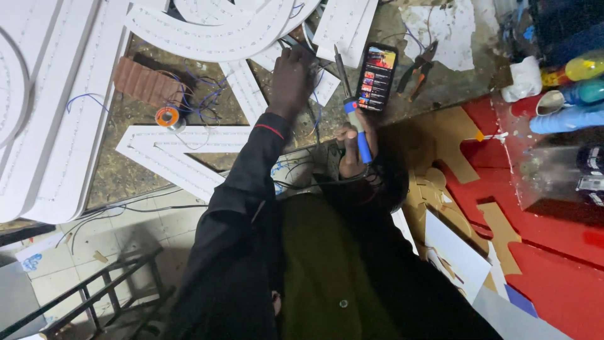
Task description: Soldering electrical wires to LED strips on a sign component at a workbench.
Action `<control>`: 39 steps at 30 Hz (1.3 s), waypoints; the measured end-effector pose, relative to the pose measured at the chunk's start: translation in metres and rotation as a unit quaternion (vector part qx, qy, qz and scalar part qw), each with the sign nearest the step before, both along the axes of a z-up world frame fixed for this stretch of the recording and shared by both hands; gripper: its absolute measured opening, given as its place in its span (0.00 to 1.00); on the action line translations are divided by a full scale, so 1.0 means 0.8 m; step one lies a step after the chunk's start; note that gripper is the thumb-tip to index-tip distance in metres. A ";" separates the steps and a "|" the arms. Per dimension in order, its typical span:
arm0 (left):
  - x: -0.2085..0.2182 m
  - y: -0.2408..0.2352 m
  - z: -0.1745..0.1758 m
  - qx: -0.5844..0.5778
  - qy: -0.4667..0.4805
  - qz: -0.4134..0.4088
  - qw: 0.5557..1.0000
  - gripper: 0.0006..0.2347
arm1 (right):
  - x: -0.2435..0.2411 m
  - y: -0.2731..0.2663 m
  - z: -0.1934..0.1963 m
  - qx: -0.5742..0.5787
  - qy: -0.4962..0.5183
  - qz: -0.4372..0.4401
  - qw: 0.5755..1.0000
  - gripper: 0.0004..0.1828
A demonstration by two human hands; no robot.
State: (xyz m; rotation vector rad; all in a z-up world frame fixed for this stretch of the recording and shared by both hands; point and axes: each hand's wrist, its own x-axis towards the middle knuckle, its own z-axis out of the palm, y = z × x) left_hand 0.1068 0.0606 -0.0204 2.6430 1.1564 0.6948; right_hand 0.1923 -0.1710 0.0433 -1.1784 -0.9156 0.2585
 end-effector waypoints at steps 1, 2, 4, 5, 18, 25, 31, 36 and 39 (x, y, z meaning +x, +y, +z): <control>0.003 0.001 0.000 0.000 0.001 -0.002 1.000 0.17 | 0.004 0.002 -0.006 0.000 0.001 -0.002 1.000 0.29; 0.006 0.001 -0.001 0.009 -0.006 0.003 1.000 0.14 | 0.008 0.003 -0.011 0.029 -0.014 0.010 0.999 0.28; 0.006 0.003 0.000 0.022 -0.013 0.008 1.000 0.12 | 0.013 0.006 -0.017 0.061 -0.028 0.023 0.998 0.27; 0.003 0.003 0.000 0.026 -0.020 0.006 0.999 0.12 | 0.013 0.006 -0.018 0.060 -0.047 0.007 0.997 0.24; -0.111 -0.020 0.108 -0.109 -0.293 -0.010 0.950 0.10 | -0.019 0.011 0.006 -0.013 -0.006 0.071 0.997 0.23; -0.154 -0.033 0.180 -0.132 -0.505 0.006 0.853 0.11 | -0.038 0.032 -0.018 0.054 -0.015 0.095 0.994 0.28; -0.209 -0.027 0.188 -0.088 -0.607 0.007 0.790 0.10 | -0.062 0.025 -0.011 0.007 0.001 0.127 0.992 0.27; -0.254 -0.055 0.223 0.009 -0.615 0.055 0.787 0.05 | -0.081 0.027 -0.007 -0.003 0.011 0.163 0.987 0.25; -0.287 -0.076 0.225 0.031 -0.568 0.093 0.817 0.09 | -0.092 0.024 0.002 -0.039 0.019 0.180 0.983 0.31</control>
